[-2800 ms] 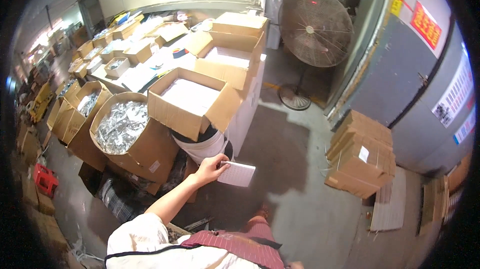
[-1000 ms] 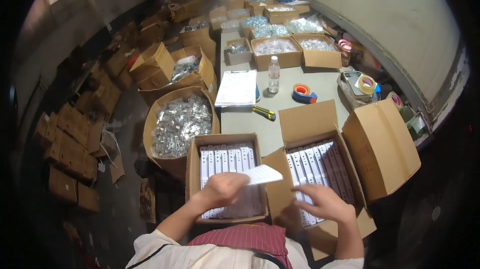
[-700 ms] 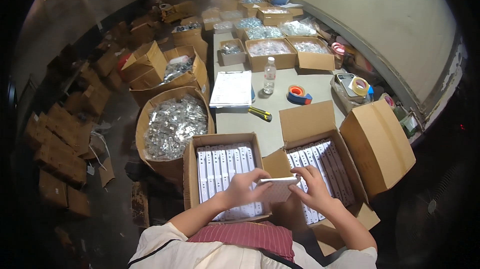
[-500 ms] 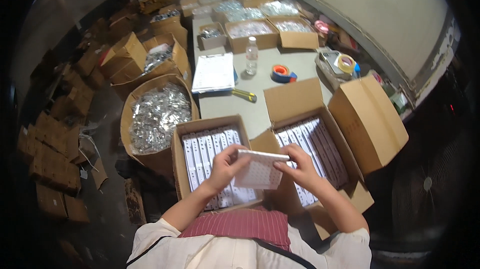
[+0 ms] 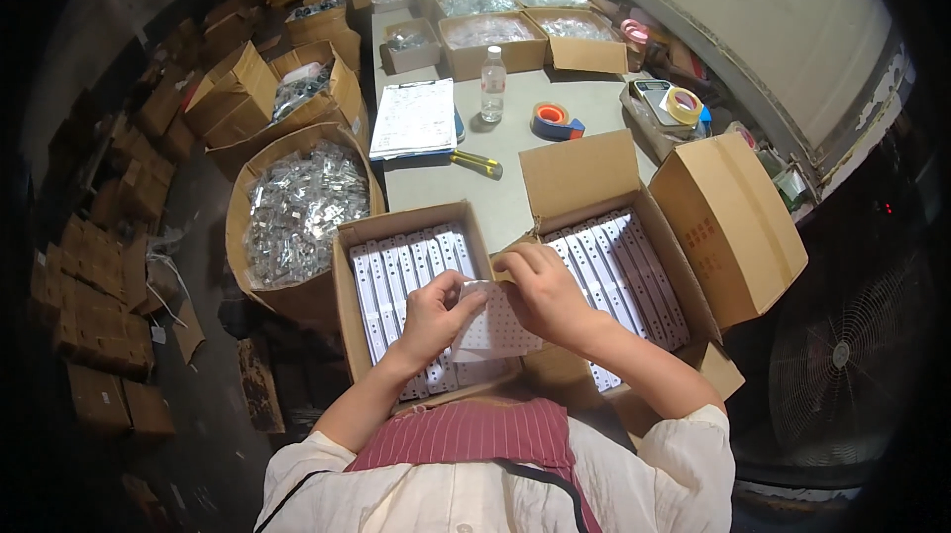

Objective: The person holds a sheet of stickers and applies them onto metal brackets inside a cardboard box. The person then folds the flaps of the cardboard box closed.

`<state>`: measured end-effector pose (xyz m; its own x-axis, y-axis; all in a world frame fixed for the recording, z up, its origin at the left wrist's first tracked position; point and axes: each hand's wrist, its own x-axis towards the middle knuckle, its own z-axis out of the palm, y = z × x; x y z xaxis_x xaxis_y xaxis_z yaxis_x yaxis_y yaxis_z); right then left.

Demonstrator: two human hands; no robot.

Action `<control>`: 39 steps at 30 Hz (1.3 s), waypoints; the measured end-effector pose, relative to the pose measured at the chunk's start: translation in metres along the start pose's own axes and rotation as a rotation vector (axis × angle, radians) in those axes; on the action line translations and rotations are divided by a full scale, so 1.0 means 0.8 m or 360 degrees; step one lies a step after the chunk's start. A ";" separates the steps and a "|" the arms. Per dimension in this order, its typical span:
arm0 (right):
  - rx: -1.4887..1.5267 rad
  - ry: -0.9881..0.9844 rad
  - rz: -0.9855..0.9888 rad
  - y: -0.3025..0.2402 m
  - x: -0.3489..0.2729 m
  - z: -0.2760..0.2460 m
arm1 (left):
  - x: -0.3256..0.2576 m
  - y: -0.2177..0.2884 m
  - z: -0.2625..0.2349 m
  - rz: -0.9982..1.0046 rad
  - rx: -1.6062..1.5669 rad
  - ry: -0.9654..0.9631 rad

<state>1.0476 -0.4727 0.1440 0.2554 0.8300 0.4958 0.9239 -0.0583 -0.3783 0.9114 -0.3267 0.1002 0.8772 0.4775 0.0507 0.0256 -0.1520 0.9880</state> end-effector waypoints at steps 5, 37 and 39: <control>-0.0159 -0.0036 -0.0095 -0.007 0.008 0.008 | -0.002 0.006 -0.003 0.0076 0.0156 0.0054; 0.0425 -0.0976 0.0833 0.122 -0.141 -0.040 | 0.007 -0.038 0.006 -0.0282 -0.0391 -0.0192; 0.0356 -0.1016 0.0747 0.125 -0.142 -0.034 | 0.007 -0.042 0.008 -0.0290 -0.0433 -0.0212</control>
<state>1.1189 -0.5879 0.0714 0.3275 0.9063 -0.2671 0.6655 -0.4219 -0.6157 0.9183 -0.3247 0.0667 0.9253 0.3556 -0.1314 0.0744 0.1696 0.9827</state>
